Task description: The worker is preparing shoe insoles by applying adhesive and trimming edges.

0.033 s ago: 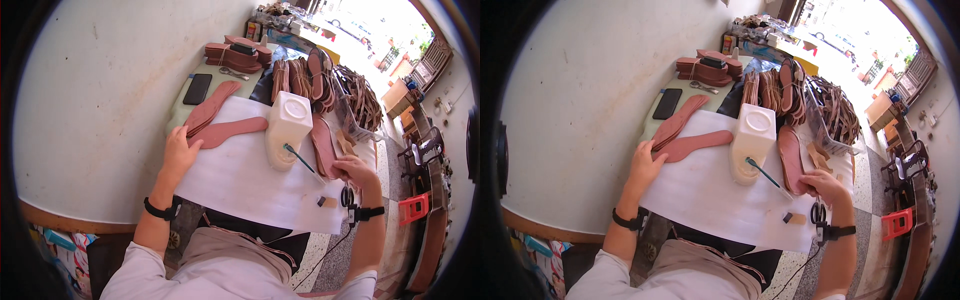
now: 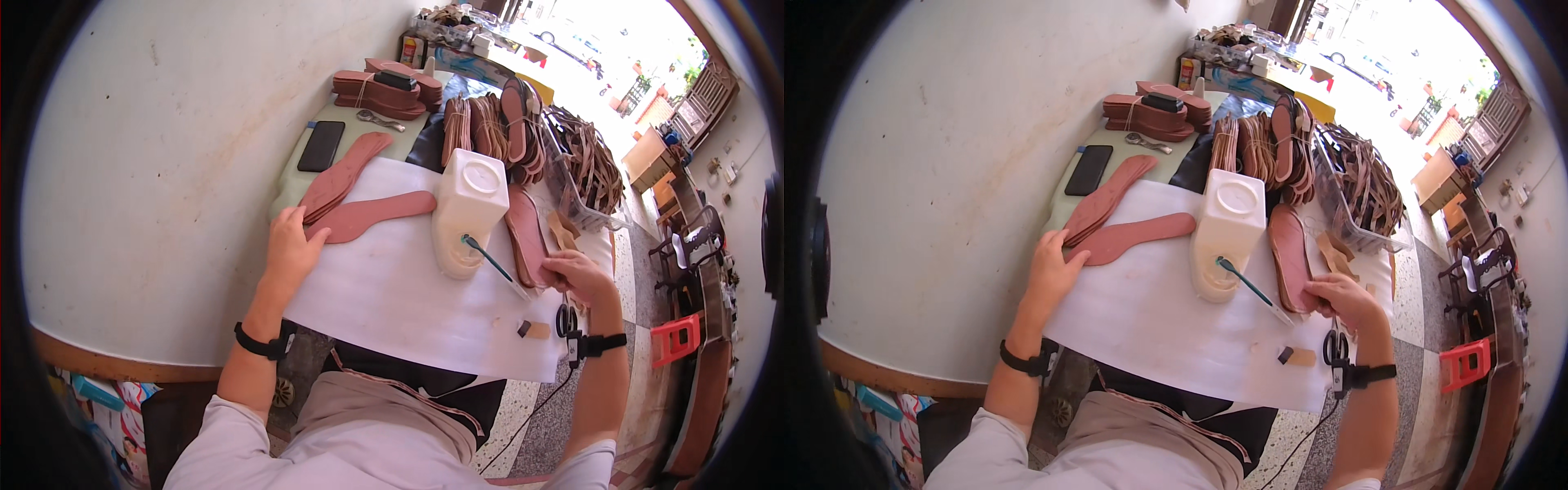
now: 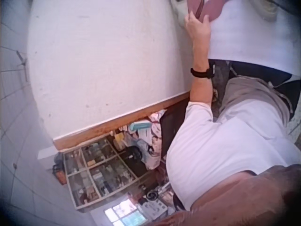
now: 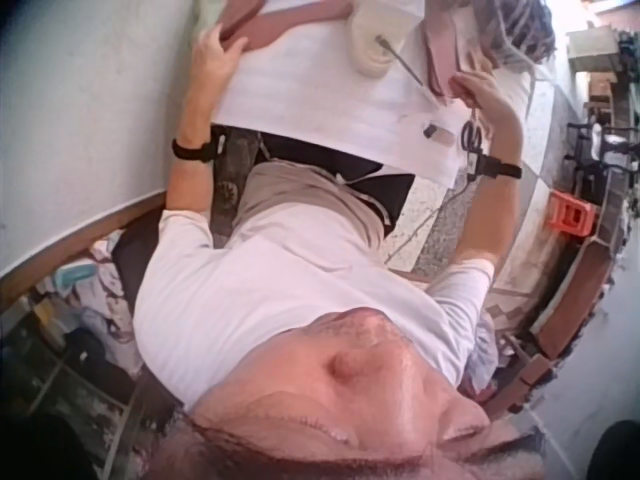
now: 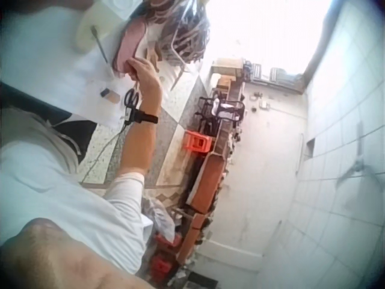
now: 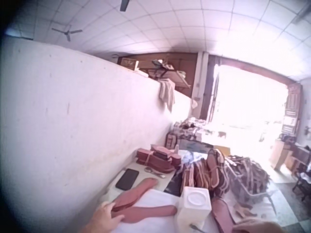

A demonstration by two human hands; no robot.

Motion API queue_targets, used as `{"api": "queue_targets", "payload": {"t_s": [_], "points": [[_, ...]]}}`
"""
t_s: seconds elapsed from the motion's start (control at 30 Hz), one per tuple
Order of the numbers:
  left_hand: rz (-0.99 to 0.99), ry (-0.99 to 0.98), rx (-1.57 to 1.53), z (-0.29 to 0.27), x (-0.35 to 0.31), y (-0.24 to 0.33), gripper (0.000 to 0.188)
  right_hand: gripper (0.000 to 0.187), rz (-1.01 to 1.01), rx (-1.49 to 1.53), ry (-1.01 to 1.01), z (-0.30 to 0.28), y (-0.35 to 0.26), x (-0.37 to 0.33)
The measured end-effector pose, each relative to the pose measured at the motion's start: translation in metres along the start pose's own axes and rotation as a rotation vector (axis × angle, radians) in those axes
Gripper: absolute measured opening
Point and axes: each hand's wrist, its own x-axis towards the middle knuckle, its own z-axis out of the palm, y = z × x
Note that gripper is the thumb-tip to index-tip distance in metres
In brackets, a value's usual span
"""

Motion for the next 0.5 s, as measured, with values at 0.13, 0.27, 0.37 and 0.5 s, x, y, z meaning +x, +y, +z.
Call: {"api": "queue_targets", "payload": {"t_s": [0.13,0.27,0.37,0.5], "points": [[0.004,0.007,0.013,-0.002,0.004,-0.001,0.061,0.026,0.052,0.076,0.060,-0.007,0.011,0.023],[0.002,-0.034,0.019,-0.009,0.007,0.005,0.063,0.026,0.103,-0.104,0.170,0.000,0.011,0.023],[-0.004,-0.022,0.053,-0.010,0.005,0.012,0.065,0.029,-0.004,-0.360,0.343,0.011,0.012,0.022],[0.022,-0.100,0.103,-0.016,0.006,0.015,0.068,0.029,-0.339,-0.586,0.634,0.024,0.023,0.013]]}}
